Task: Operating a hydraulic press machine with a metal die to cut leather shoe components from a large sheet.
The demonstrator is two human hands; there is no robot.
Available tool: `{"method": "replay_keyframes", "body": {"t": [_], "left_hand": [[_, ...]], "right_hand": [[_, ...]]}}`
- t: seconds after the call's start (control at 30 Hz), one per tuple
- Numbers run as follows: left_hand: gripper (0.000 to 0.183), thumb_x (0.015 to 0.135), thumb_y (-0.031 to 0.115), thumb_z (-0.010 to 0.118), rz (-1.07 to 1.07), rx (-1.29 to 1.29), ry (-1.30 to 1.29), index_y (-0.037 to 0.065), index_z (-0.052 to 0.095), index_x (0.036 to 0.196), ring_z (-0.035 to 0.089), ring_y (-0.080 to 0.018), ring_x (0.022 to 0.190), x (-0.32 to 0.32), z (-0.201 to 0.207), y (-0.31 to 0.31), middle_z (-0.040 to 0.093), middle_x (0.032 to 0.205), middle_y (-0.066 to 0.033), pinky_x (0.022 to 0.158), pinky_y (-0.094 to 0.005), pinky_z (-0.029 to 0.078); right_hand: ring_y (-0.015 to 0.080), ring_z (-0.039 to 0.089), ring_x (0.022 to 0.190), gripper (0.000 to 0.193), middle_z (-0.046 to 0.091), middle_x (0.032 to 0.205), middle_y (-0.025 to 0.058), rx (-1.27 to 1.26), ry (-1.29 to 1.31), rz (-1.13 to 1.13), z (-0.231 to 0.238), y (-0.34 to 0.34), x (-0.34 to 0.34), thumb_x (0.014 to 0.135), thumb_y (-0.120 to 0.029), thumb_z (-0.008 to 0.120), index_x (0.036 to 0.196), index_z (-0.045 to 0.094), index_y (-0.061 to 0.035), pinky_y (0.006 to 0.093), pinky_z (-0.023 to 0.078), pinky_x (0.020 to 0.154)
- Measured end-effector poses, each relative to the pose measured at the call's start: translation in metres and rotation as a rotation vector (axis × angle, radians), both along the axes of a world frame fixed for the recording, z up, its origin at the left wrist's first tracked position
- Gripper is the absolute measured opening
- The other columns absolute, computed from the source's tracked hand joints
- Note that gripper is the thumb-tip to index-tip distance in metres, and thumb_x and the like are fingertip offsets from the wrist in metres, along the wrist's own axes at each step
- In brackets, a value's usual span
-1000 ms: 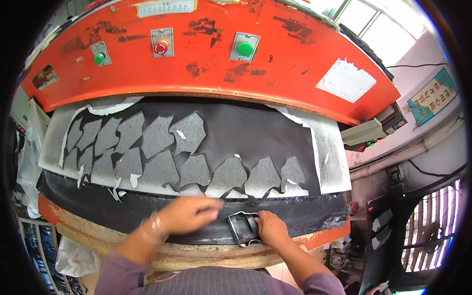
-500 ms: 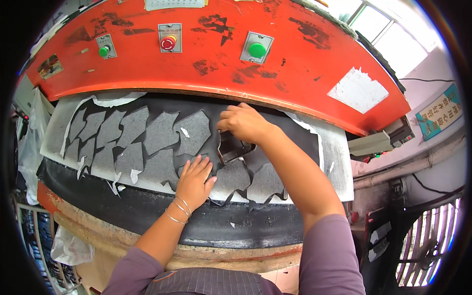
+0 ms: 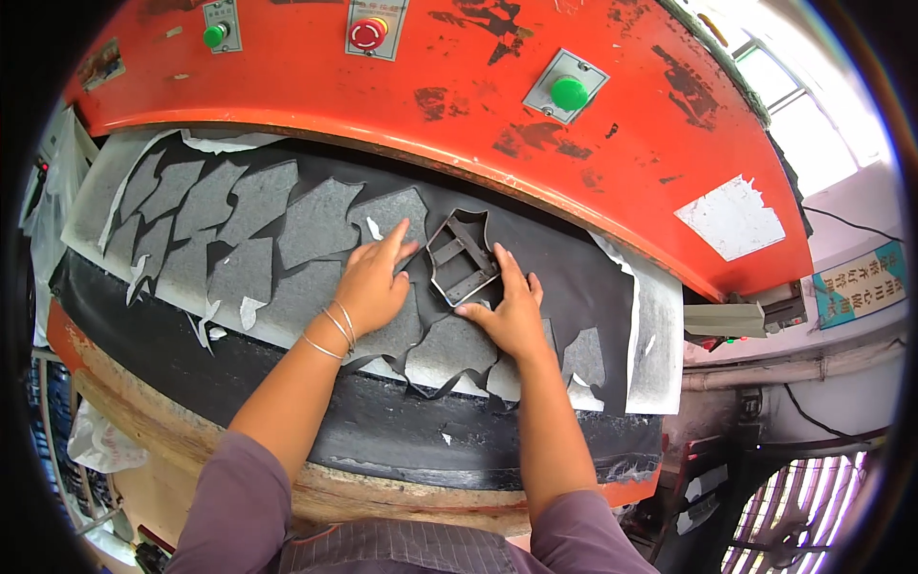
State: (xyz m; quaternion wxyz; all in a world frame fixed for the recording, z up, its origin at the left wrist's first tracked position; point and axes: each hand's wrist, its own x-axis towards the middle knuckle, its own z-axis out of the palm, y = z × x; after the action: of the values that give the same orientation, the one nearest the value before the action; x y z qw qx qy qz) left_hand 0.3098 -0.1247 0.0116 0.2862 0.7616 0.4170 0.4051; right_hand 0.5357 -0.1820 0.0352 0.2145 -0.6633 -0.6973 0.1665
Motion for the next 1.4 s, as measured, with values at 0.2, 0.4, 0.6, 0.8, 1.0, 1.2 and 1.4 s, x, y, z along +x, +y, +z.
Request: {"method": "replay_keyframes", "body": {"t": [0.2,0.4,0.6,0.8,1.0,1.2,1.4], "left_hand": [[0.063,0.078,0.005,0.050,-0.097,-0.008,0.173,-0.004,0.032,0.137,0.050,-0.0307,0.121,-0.003,-0.009,0.003,0.059,0.127,-0.0126,0.110,-0.0437,0.026],[0.061,0.078,0.006,0.049,-0.153,-0.022,0.228,-0.006,0.034,0.136,0.045,-0.0262,0.126,-0.007,-0.005,0.007,0.056,0.129,-0.0113,0.112,-0.0406,0.025],[0.061,0.076,0.002,0.049,-0.158,0.005,0.163,-0.006,0.034,0.135,0.050,-0.0303,0.121,-0.013,-0.009,0.013,0.059,0.126,-0.0132,0.110,-0.0447,0.028],[0.066,0.075,0.000,0.049,-0.066,0.014,0.081,-0.005,0.029,0.137,0.050,-0.0325,0.120,-0.010,-0.013,0.011,0.058,0.124,-0.0171,0.110,-0.0457,0.029],[0.069,0.076,0.000,0.049,-0.131,-0.029,0.121,-0.004,0.024,0.140,0.051,-0.0363,0.117,-0.008,-0.008,0.014,0.062,0.121,-0.0131,0.108,-0.0468,0.031],[0.068,0.077,0.000,0.049,-0.079,0.067,0.233,-0.003,0.028,0.141,0.049,-0.0353,0.120,0.006,0.001,0.016,0.062,0.121,-0.0141,0.106,-0.0412,0.033],[0.066,0.078,0.001,0.049,-0.065,0.038,0.213,-0.001,0.030,0.141,0.047,-0.0315,0.124,0.012,0.005,-0.001,0.062,0.122,-0.0155,0.105,-0.0372,0.032]], "right_hand": [[0.0311,0.049,0.123,0.104,0.055,0.127,0.0209,0.036,-0.068,-0.156,-0.007,-0.006,-0.008,0.061,-0.044,0.082,0.141,0.031,-0.0011,0.0476,0.019,0.111],[0.0297,0.050,0.123,0.101,0.054,0.130,0.0167,0.055,-0.105,-0.149,-0.010,-0.001,-0.009,0.062,-0.043,0.082,0.140,0.033,-0.0027,0.0474,0.020,0.111],[0.0291,0.049,0.123,0.102,0.055,0.130,0.0142,0.035,-0.103,-0.146,-0.015,0.007,-0.012,0.059,-0.039,0.083,0.141,0.033,-0.0051,0.0472,0.021,0.111],[0.0300,0.047,0.125,0.107,0.057,0.128,0.0130,0.038,-0.100,-0.166,-0.021,0.002,-0.012,0.059,-0.040,0.083,0.143,0.029,-0.0026,0.0456,0.021,0.112],[0.0300,0.050,0.123,0.097,0.058,0.125,0.0176,0.048,-0.046,-0.184,-0.020,0.002,-0.008,0.061,-0.037,0.083,0.137,0.038,0.0026,0.0461,0.025,0.109],[0.0315,0.050,0.122,0.084,0.054,0.129,0.0205,0.246,-0.080,-0.110,-0.025,0.012,0.013,0.064,-0.046,0.079,0.128,0.050,0.0007,0.0463,0.028,0.108],[0.0291,0.050,0.122,0.084,0.054,0.130,0.0196,0.270,-0.049,-0.109,-0.020,-0.004,0.019,0.065,-0.050,0.077,0.128,0.052,-0.0015,0.0438,0.026,0.109]]}}
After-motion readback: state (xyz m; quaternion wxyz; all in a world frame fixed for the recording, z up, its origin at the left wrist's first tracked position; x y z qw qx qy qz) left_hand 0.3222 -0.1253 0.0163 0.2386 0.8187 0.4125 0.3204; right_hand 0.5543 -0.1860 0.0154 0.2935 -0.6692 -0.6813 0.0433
